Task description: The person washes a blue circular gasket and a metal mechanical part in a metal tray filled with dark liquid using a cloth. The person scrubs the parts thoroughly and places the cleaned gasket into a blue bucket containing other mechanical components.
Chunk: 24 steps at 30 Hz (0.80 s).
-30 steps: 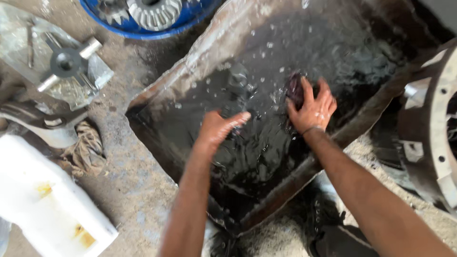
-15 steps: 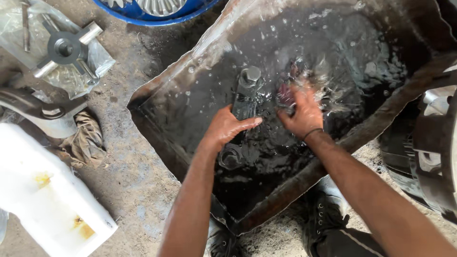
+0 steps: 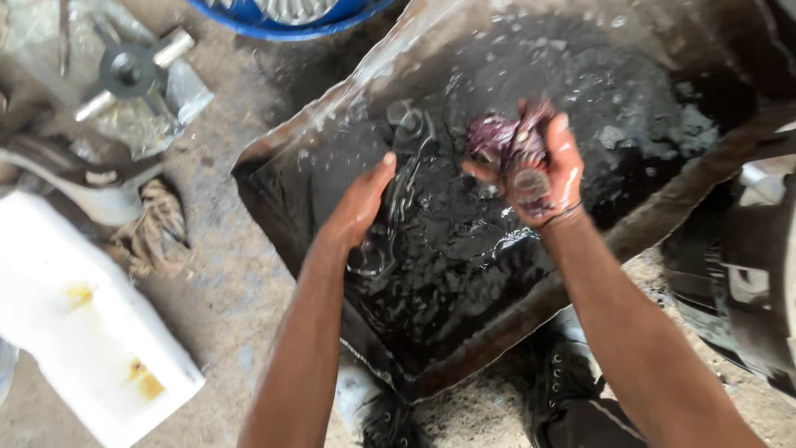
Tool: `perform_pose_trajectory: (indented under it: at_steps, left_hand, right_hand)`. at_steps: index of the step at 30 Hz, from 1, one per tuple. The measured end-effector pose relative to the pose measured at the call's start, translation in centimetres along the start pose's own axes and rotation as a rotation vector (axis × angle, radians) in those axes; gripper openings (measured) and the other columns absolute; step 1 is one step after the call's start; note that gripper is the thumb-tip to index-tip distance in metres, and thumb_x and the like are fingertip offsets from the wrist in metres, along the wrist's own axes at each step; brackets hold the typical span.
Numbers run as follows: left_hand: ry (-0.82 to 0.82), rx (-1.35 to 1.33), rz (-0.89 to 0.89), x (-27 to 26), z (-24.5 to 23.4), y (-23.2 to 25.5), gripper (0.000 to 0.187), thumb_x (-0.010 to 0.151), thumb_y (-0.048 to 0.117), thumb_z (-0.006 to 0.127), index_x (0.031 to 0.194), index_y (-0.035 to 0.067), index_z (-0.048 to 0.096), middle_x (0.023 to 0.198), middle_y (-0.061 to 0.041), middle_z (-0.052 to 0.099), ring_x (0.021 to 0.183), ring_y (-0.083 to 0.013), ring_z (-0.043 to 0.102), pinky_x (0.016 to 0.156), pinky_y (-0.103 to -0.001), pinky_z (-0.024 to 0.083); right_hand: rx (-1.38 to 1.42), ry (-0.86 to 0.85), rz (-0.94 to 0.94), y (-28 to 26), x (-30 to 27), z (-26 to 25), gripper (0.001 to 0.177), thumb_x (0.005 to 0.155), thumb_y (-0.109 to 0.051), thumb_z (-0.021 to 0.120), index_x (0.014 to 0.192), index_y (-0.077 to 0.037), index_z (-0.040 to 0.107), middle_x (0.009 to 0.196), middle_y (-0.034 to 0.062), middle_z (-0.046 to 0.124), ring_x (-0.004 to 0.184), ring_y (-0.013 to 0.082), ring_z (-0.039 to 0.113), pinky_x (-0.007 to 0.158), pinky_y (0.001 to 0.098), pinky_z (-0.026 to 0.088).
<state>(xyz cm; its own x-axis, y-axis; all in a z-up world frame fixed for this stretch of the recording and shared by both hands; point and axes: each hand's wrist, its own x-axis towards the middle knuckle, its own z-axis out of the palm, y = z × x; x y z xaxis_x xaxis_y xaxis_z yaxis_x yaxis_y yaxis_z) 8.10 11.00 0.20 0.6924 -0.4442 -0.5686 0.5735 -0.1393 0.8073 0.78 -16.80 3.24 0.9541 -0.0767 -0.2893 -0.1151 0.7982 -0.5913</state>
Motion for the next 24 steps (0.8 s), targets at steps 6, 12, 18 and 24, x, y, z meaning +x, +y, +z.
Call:
perform_pose_trajectory:
  at_steps: [6, 12, 18, 24]
  left_hand:
    - [0.137, 0.263, 0.086, 0.4, 0.4, 1.2, 0.066, 0.100, 0.046, 0.050, 0.146, 0.000, 0.047, 0.146, -0.016, 0.055, 0.133, -0.0235, 0.050, 0.113, -0.039, 0.035]
    - [0.202, 0.189, -0.128, 3.0, 0.0, -0.8, 0.066, 0.096, 0.043, 0.048, 0.144, -0.001, 0.060, 0.143, -0.023, 0.066, 0.132, -0.0356, 0.060, 0.109, -0.048, 0.044]
    - [0.132, 0.704, 0.315, 3.9, -1.0, -3.9, 0.076, 0.096, 0.053, 0.051, 0.153, 0.004, 0.046, 0.157, -0.023, 0.046, 0.144, -0.0381, 0.042, 0.117, -0.044, 0.035]
    - [0.294, 0.714, 0.000, 1.6, 1.3, 0.0, 0.105, 0.078, 0.067, 0.066, 0.153, 0.001, 0.035, 0.145, -0.025, 0.055, 0.135, -0.0364, 0.054, 0.114, -0.041, 0.042]
  right_hand:
    - [0.209, -0.335, 0.037, -2.5, 1.1, 9.8, 0.038, 0.108, -0.046, 0.060, 0.119, -0.010, 0.063, 0.117, 0.0102, 0.068, 0.105, 0.0329, 0.070, 0.085, 0.0525, 0.056]
    - [0.022, -0.218, -0.109, -1.1, 2.3, 16.4, 0.032, 0.087, -0.030, 0.064, 0.109, -0.008, 0.066, 0.100, 0.0121, 0.071, 0.086, 0.0295, 0.072, 0.079, 0.0454, 0.063]
    - [-0.070, -0.226, 0.172, 2.8, 3.1, 17.4, 0.045, 0.085, -0.043, 0.068, 0.092, 0.001, 0.068, 0.072, 0.0120, 0.066, 0.061, 0.0237, 0.064, 0.056, 0.0380, 0.053]
    - [-0.798, 0.007, -0.168, 0.7, 2.9, 9.5, 0.043, 0.087, -0.043, 0.071, 0.093, 0.000, 0.070, 0.081, 0.0029, 0.063, 0.072, 0.0145, 0.058, 0.065, 0.0329, 0.048]
